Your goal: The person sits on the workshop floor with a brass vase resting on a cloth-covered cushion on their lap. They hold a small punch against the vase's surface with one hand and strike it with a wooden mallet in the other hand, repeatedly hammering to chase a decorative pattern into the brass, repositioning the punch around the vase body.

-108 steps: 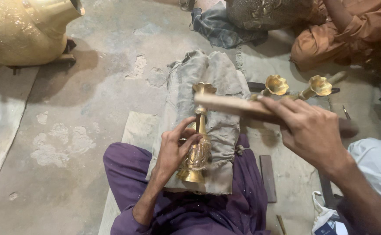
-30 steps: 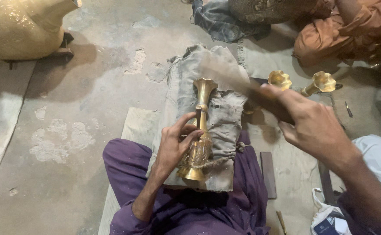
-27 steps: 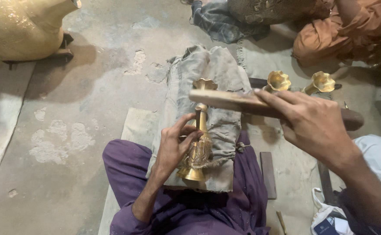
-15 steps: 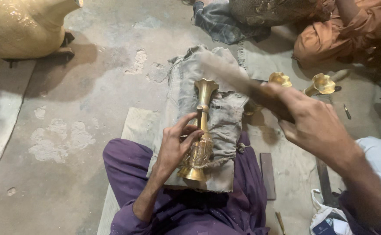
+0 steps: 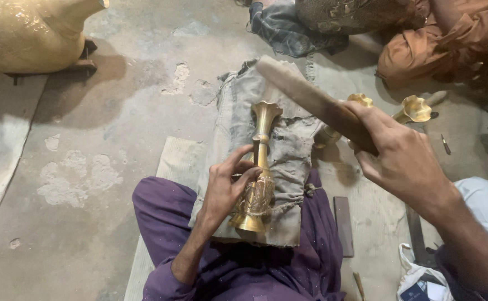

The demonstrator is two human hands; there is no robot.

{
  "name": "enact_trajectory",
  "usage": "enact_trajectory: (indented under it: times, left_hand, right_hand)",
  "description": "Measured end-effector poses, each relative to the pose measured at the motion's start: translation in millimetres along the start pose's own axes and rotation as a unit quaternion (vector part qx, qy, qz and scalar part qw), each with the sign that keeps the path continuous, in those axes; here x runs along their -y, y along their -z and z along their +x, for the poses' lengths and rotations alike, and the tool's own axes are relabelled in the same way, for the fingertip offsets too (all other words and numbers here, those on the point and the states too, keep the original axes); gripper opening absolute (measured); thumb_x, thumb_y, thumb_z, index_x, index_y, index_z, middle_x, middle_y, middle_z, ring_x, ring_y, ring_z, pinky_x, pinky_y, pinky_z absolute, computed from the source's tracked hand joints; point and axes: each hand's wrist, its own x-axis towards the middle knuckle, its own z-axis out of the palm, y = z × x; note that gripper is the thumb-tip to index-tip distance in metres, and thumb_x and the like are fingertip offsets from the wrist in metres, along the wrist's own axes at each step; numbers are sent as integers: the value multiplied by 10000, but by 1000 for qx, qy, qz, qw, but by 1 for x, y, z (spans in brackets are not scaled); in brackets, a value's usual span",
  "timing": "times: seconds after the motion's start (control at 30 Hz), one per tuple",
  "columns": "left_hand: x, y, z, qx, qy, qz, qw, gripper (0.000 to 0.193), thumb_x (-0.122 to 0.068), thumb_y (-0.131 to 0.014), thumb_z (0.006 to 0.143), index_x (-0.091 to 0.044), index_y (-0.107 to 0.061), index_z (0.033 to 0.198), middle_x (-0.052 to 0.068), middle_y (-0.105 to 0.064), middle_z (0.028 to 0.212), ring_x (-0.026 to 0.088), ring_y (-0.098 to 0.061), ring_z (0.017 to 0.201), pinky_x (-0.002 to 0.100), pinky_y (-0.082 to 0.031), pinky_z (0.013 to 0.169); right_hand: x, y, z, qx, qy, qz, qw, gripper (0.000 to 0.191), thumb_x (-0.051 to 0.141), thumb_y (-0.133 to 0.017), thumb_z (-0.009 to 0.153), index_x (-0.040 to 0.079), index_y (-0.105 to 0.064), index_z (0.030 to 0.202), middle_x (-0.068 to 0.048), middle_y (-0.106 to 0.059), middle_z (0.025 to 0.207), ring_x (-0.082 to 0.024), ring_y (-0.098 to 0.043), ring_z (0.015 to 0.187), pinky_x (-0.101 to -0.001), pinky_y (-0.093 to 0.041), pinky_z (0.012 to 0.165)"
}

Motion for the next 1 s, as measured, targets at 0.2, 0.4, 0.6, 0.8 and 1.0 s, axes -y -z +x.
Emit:
enact_trajectory:
  times: [0.2, 0.4, 0.6, 0.8, 1.0]
  left_hand:
    - [3, -2, -2, -6, -13, 8, 1000, 465, -140, -739, 921, -101, -596, 1362, 129, -813, 976, 213, -816, 901, 361, -681, 751]
    - [6, -3, -1, -13, -13, -2, 1000, 464, -146, -753, 920, -89, -600, 1354, 131, -811, 957, 206, -817, 877, 361, -682, 752]
    - [6, -3, -4, -14, -21, -23, 999, 474, -127, -735, 927, -79, -589, 1376, 129, -809, 968, 203, -812, 892, 356, -685, 761]
    - [3, -2, -4, -21, -8, -16, 1000, 477, -142, -768, 905, -86, -610, 1351, 131, -813, 949, 194, -816, 867, 353, -685, 748]
    - [3, -1, 0, -18, 0, -24, 1000, 486, -151, -769, 903, -86, -605, 1356, 141, -809, 951, 196, -813, 865, 354, -675, 735]
  right_hand:
    - [2, -1, -3, -56, 40, -31, 997, 763, 283, -728, 806, 300, -505, 1536, -51, -723, 1228, -209, -745, 850, -378, -631, 738]
    - [7, -1, -3, -18, 39, -68, 997, 620, 147, -661, 901, 338, -523, 1474, -9, -722, 1274, -170, -743, 883, -357, -637, 686]
    - [5, 4, -4, -10, 7, 49, 999, 686, 157, -675, 853, 337, -518, 1496, -23, -695, 1294, -192, -735, 843, -395, -638, 768]
    - [13, 4, -6, -2, -20, 28, 999, 728, 138, -669, 872, 302, -518, 1565, 4, -693, 1297, -166, -733, 872, -344, -642, 772]
    - [17, 14, -10, -24, 19, -67, 997, 682, 138, -690, 826, 339, -566, 1465, 15, -733, 1164, -172, -733, 873, -361, -625, 745]
